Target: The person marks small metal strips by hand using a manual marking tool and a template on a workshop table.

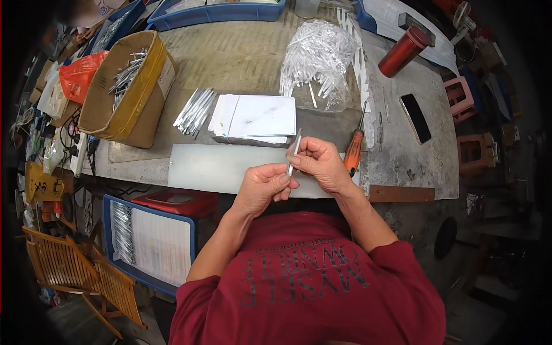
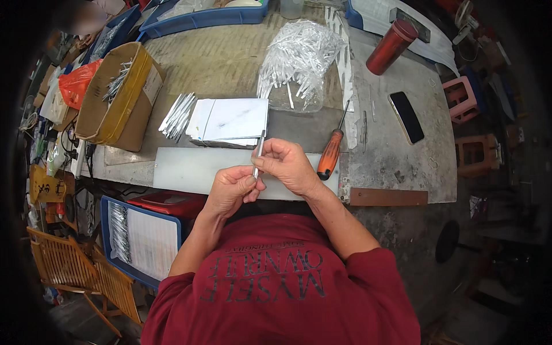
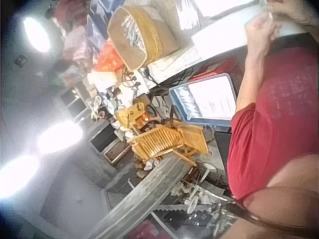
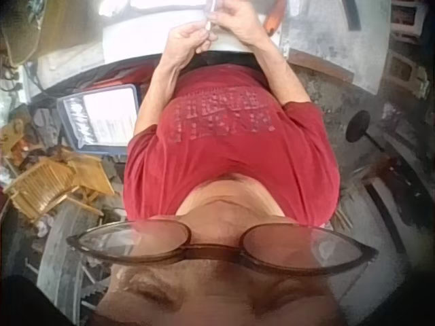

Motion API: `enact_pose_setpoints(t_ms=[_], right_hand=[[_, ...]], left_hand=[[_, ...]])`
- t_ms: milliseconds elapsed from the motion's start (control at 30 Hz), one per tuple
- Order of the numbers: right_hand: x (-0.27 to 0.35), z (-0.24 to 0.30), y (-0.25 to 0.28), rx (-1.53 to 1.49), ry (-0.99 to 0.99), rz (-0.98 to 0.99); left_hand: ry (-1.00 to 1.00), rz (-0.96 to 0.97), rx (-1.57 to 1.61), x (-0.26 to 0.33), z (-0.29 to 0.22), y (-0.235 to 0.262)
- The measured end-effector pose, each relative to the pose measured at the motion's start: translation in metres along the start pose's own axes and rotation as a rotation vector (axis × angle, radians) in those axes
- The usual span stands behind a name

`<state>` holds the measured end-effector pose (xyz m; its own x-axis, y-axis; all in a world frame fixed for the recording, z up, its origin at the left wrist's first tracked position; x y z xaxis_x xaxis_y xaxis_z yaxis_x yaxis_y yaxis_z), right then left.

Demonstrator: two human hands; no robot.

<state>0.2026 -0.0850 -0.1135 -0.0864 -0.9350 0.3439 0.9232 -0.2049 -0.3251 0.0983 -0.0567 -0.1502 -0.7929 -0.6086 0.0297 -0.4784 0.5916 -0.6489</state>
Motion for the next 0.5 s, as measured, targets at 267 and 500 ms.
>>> enact_pose_setpoints(t_ms=[267, 500], right_hand=[[0.000, -0.010, 0.008, -0.103, 0.077, -0.171], [0.034, 0.048, 0.035, 0.968, 0.318, -0.700]], left_hand=[[-0.137, -0.135, -0.448, 0.004, -0.023, -0.002], [-0.554, -0.155, -1.303, 0.009, -0.081, 0.003]])
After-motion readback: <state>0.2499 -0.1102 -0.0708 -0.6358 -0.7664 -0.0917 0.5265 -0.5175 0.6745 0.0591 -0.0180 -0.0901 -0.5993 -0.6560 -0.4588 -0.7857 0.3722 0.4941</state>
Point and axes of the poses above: each hand's wrist, its own x-axis away from the middle knuckle, its own y-axis out of the back of the hand, z = x × y, the point moved 7 cm from there along -x, towards the middle knuckle, and after that the axes turned 14 degrees about -y, right-handed, at the moved point
